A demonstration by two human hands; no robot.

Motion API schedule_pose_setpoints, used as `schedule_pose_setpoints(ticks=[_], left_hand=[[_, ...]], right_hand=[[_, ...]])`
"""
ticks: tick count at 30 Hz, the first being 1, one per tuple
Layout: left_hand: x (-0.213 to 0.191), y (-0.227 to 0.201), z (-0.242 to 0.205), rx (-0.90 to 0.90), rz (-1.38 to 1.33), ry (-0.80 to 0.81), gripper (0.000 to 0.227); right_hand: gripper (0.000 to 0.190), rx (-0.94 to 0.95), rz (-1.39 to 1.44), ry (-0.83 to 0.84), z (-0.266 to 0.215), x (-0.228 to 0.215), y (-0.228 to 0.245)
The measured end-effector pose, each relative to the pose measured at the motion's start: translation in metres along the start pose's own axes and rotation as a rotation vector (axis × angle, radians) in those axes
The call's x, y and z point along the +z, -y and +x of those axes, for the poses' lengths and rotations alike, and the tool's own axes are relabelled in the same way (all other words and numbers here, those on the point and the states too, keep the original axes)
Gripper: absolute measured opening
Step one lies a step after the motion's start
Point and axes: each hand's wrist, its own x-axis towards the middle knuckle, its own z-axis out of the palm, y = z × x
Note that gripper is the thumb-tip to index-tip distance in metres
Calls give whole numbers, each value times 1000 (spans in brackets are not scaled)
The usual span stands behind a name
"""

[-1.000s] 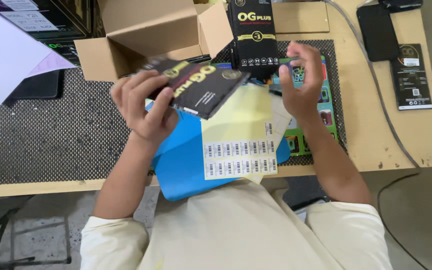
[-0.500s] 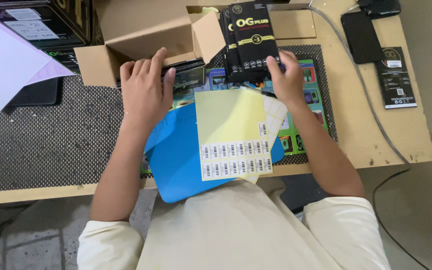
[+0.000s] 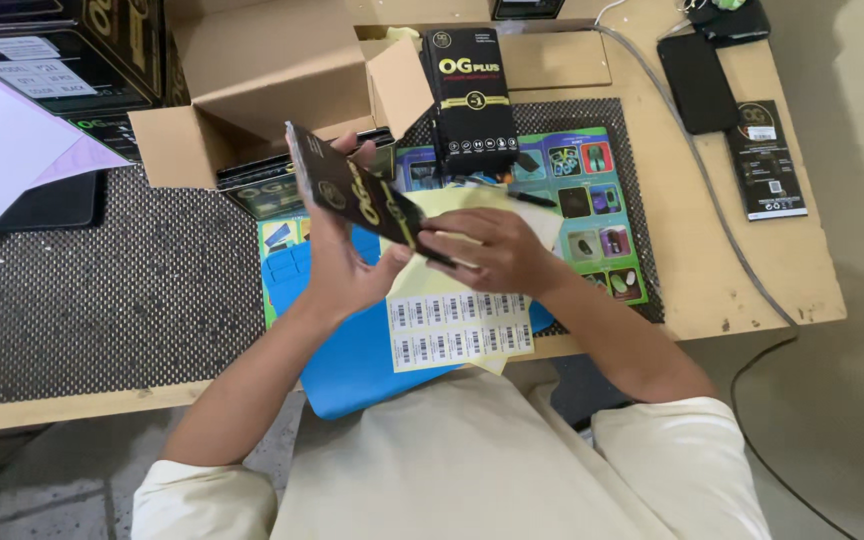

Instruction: The person repeatedly picks up small black product boxes from a cardboard container, peels off a white label, and writes on the label with a pen. The person then places the labeled boxes back into the container.

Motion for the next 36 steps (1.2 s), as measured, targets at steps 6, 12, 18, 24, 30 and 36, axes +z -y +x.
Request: schedule_pose_setpoints(ticks=[6,12,18,24,30,36], left_hand=[[-15,4,-4,178,215,-28,124],[-3,2,2,397,447,65,104],[0,5,-5,399,555,148,91],[-7,3,-9,255,767,393,78],[1,0,-3,314,1047,467,50],[7,2,-5,401,1167,521,47]], right_hand=[[13,130,-39,158,-18,-3,-25],[21,562,-278,561,-46,-41,-70],[23,726,-518,661,-81,-69,-87],[15,673,-37,137,-25,-73,-51],[22,465,254,67,-12,-50,-27],[8,491,417,225,-26,-39,-39]])
